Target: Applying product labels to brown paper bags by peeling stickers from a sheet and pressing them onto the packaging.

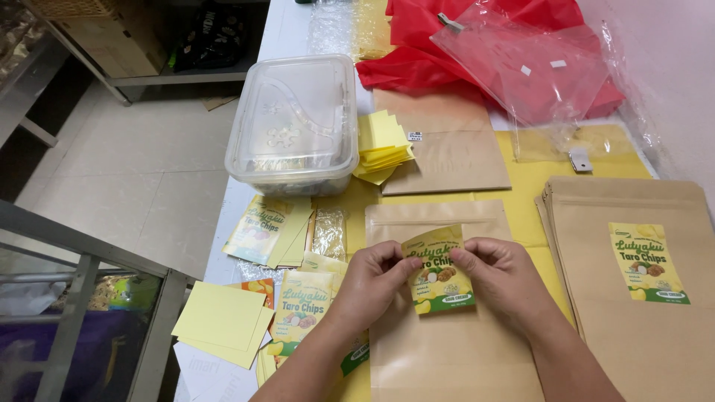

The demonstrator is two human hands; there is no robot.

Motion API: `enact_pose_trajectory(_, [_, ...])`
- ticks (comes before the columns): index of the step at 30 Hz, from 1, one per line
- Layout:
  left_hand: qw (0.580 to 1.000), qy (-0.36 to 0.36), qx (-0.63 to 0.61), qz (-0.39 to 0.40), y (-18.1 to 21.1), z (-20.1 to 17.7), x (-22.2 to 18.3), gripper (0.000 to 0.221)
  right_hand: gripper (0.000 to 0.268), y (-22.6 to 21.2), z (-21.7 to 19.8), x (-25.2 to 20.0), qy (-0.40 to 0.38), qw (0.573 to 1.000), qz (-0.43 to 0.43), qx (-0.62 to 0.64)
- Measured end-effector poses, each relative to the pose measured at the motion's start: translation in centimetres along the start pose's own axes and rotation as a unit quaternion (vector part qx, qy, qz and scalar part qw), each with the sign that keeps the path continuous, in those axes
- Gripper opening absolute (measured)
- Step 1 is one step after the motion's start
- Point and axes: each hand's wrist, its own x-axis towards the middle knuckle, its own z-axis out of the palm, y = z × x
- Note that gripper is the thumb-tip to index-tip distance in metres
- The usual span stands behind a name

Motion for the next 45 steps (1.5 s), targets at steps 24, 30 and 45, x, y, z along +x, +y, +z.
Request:
enact_pose_trajectory(24, [0.937, -0.074, 0.318, 0.126, 0.1, 1.1, -0.5, 0.026, 0.04, 0.9, -2.4, -0.9, -0.017, 0.981, 0.019, -0.19])
enact_pose_trajectory(30, [0.936, -0.107, 0.318, 0.108, 0.6, 0.8, -0.6, 0.034, 0.045, 2.7, -3.1, -0.2, -0.039, 0.97, -0.018, -0.239])
enact_pose_trajectory(45, [0.93, -0.12, 0.333, 0.096, 0.6, 0.6, -0.3, 0.041, 0.049, 1.6, -3.0, -0.3, -0.068, 0.963, -0.002, -0.261])
